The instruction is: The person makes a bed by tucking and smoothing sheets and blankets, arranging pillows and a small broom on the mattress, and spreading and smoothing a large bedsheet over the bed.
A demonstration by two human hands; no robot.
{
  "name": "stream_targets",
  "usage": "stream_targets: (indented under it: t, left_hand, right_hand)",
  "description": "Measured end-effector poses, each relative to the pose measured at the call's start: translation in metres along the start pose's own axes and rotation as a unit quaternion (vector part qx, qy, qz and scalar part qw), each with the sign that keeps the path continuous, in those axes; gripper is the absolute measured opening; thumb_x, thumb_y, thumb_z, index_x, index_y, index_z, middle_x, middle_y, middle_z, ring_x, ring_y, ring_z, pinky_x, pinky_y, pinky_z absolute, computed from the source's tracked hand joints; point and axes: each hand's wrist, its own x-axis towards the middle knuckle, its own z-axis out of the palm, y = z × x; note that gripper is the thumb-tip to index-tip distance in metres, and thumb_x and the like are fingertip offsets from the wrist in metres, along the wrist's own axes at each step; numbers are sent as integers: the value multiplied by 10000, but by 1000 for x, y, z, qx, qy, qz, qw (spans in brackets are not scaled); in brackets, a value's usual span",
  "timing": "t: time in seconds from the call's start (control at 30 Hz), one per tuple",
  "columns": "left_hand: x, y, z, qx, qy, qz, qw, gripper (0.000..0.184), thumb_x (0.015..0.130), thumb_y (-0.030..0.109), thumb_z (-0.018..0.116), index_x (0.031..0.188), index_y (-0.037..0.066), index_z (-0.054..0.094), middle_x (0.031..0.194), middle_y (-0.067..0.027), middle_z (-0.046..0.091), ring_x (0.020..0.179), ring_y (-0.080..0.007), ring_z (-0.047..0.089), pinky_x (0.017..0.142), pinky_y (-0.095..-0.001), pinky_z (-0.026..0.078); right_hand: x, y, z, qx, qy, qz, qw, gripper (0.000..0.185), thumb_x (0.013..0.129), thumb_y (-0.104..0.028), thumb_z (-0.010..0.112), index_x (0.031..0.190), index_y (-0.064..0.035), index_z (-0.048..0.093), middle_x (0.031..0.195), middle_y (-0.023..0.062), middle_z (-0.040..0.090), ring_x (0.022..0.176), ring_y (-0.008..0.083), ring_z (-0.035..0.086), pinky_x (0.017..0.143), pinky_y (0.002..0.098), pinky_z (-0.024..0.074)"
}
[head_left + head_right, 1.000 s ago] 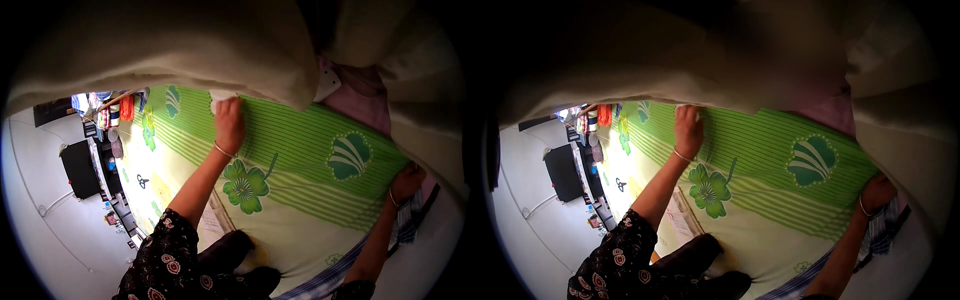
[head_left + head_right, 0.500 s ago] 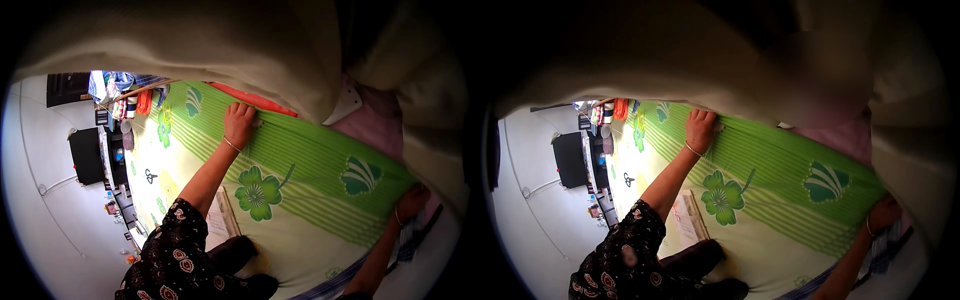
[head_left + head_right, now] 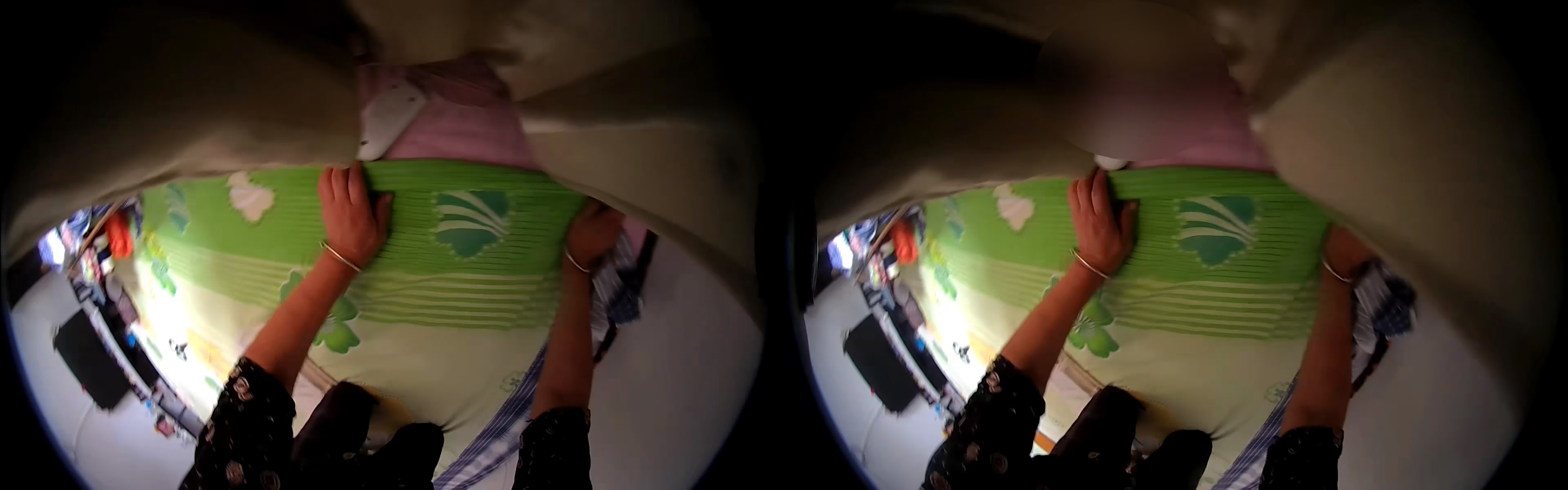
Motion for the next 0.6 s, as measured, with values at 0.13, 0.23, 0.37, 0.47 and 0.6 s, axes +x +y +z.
stream_targets:
  t: [0.13, 0.23, 0.37, 0.47, 0.6]
  left_hand:
    - [-1, 10, 22, -17, 39, -15, 999, 552, 732, 139, 511, 1209, -63, 320, 1281, -230, 345, 1125, -402, 344, 946, -485, 267]
    - [2, 10, 21, -11, 42, -15, 999, 533, 741, 144, 493, 1208, -55, 327, 1263, -229, 357, 1118, -403, 348, 954, -483, 256]
    - [5, 11, 21, -15, 67, 0, 998, 543, 730, 146, 506, 1202, -62, 334, 1242, -233, 362, 1114, -414, 340, 959, -492, 253]
    - [5, 14, 24, -13, 77, 9, 997, 544, 723, 143, 510, 1198, -62, 341, 1242, -225, 363, 1111, -415, 336, 961, -490, 258]
    - [3, 16, 19, -4, 75, 15, 997, 545, 722, 137, 501, 1203, -52, 330, 1261, -212, 357, 1113, -408, 337, 960, -488, 261]
  right_hand:
    - [5, -4, -7, 74, -1, 60, 995, 208, 874, -159, 464, 941, 28, 526, 871, 236, 521, 795, 389, 520, 666, 421, 416]
    - [9, -2, -21, 211, -18, 151, 966, 134, 838, -114, 499, 856, 18, 505, 794, 208, 490, 723, 373, 493, 628, 424, 390]
    - [-14, 0, -82, 244, -7, 118, 963, 75, 765, -49, 536, 810, -20, 483, 756, 176, 456, 700, 366, 465, 620, 438, 367]
    - [-67, 6, -128, 220, -130, 82, 963, 105, 734, -31, 553, 817, -36, 489, 749, 159, 452, 704, 345, 471, 625, 422, 377]
    - [-115, 6, -140, 250, -201, 96, 942, 162, 739, -57, 567, 896, -52, 525, 759, 144, 469, 696, 321, 483, 612, 410, 399]
